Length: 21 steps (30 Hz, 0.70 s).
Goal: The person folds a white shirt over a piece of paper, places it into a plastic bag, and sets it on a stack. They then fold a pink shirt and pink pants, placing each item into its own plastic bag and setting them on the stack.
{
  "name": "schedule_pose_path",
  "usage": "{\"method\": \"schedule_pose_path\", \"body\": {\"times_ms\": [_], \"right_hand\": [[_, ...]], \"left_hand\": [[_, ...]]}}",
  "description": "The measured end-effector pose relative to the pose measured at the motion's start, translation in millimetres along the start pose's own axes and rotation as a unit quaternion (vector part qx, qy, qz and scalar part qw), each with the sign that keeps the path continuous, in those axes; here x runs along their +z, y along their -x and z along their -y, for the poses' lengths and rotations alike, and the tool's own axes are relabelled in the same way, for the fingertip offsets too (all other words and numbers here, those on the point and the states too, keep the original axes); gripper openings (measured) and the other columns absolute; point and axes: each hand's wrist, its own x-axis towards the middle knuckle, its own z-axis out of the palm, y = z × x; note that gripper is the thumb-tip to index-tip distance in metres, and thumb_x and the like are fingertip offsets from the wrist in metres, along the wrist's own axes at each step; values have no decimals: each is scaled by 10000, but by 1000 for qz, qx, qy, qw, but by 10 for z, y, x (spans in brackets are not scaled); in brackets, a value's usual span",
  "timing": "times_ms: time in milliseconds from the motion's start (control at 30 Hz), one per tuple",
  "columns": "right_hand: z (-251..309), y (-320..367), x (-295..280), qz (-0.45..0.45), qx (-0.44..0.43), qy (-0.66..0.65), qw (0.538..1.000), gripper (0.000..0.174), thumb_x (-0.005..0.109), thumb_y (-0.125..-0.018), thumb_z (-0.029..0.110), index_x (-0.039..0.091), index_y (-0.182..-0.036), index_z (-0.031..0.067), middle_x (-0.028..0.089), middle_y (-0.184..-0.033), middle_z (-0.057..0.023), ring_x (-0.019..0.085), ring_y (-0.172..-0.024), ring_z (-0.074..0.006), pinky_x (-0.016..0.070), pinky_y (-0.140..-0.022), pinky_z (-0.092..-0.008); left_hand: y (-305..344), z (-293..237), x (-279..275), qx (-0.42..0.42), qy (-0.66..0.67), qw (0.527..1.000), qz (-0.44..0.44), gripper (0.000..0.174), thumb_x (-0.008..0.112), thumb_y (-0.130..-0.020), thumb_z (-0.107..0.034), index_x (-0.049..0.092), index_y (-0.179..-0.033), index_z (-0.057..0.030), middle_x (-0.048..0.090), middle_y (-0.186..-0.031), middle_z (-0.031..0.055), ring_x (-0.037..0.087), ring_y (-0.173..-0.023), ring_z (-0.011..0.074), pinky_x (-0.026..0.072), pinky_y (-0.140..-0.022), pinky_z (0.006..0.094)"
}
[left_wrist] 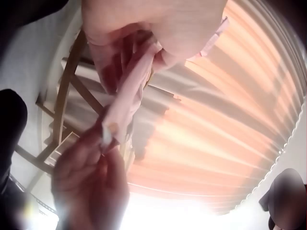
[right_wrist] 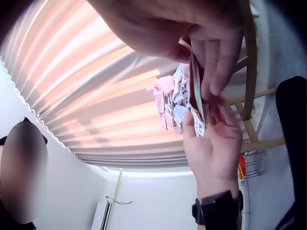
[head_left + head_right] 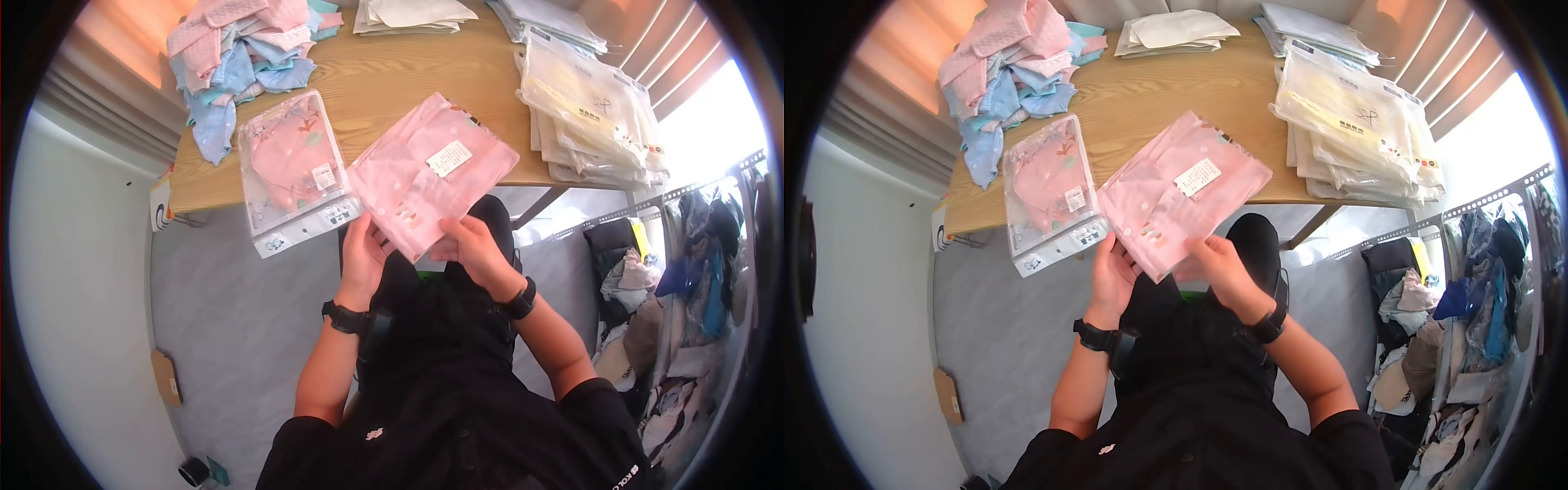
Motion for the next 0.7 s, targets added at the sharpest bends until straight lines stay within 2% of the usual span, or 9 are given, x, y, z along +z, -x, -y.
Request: {"method": "schedule_pose_path", "body": {"times_ms": [167, 200, 300, 400, 500, 533, 633, 667, 700], "right_hand": [[-133, 326, -21, 15, -8, 94, 995, 333, 573, -1012, 205, 604, -1238, -37, 689, -1121, -138, 697, -966, -210, 576, -815, -318], [-187, 362, -86, 25, -36, 123, 991, 404, 538, -1027, 283, 579, -1293, -18, 675, -1178, -138, 688, -1019, -239, 570, -832, -324], [-160, 482, -273, 5, 45, -23, 999, 572, 446, -1034, 458, 541, -1335, -18, 663, -1213, -164, 689, -1029, -281, 568, -842, -340], [-123, 668, -697, 0, 154, -113, 982, 757, 345, -1009, 597, 479, -1386, -45, 632, -1266, -217, 664, -1101, -321, 562, -886, -389], [-50, 844, -994, 166, 205, -325, 908, 838, 330, -991, 636, 432, -1410, -82, 593, -1318, -259, 621, -1191, -316, 543, -941, -435], [-1, 892, -1001, 176, 215, -385, 880, 899, 336, -977, 666, 369, -1444, -101, 527, -1384, -293, 551, -1281, -359, 515, -986, -488], [203, 970, -879, 167, 204, -373, 890, 971, 338, -952, 718, 313, -1473, -100, 455, -1448, -305, 499, -1324, -409, 495, -1000, -524], [192, 965, -877, 160, 207, -425, 866, 1037, 353, -923, 759, 250, -1499, -97, 351, -1518, -311, 412, -1380, -454, 453, -1031, -568], [164, 973, -871, 166, 200, -437, 861, 1052, 367, -915, 764, 229, -1505, -96, 317, -1537, -308, 374, -1403, -452, 412, -1063, -583]], "left_hand": [[-43, 203, 149, 26, -46, 999, -11, 439, 575, -996, -117, 445, -1394, 17, 572, -1337, 119, 589, -1187, 216, 482, -1015, 380], [-30, 236, 193, 27, -50, 998, -12, 434, 580, -994, -104, 450, -1388, 27, 575, -1332, 120, 589, -1184, 208, 484, -1007, 367], [2, 298, 177, 30, -66, 997, -13, 423, 592, -989, -85, 465, -1372, 41, 584, -1315, 115, 594, -1163, 189, 485, -990, 343], [72, 330, 180, 54, -103, 993, -17, 392, 601, -987, -96, 503, -1336, 53, 610, -1269, 103, 604, -1117, 165, 484, -970, 322], [191, 356, 185, 90, -201, 975, -22, 357, 606, -990, -122, 548, -1293, 57, 639, -1214, 89, 608, -1067, 142, 482, -947, 300], [244, 378, 179, 100, -241, 965, -23, 347, 606, -992, -131, 562, -1280, 57, 647, -1196, 83, 608, -1052, 135, 481, -939, 293], [339, 390, 146, 89, -348, 933, 16, 446, 601, -999, -137, 463, -1373, 65, 573, -1339, 110, 572, -1157, 154, 460, -1004, 324], [371, 396, 166, 105, -366, 925, 16, 421, 605, -999, -149, 496, -1352, 53, 601, -1291, 96, 583, -1124, 149, 465, -984, 309], [406, 401, 213, 122, -383, 916, 16, 398, 608, -999, -161, 529, -1332, 42, 629, -1243, 82, 594, -1092, 144, 470, -963, 294]]}}
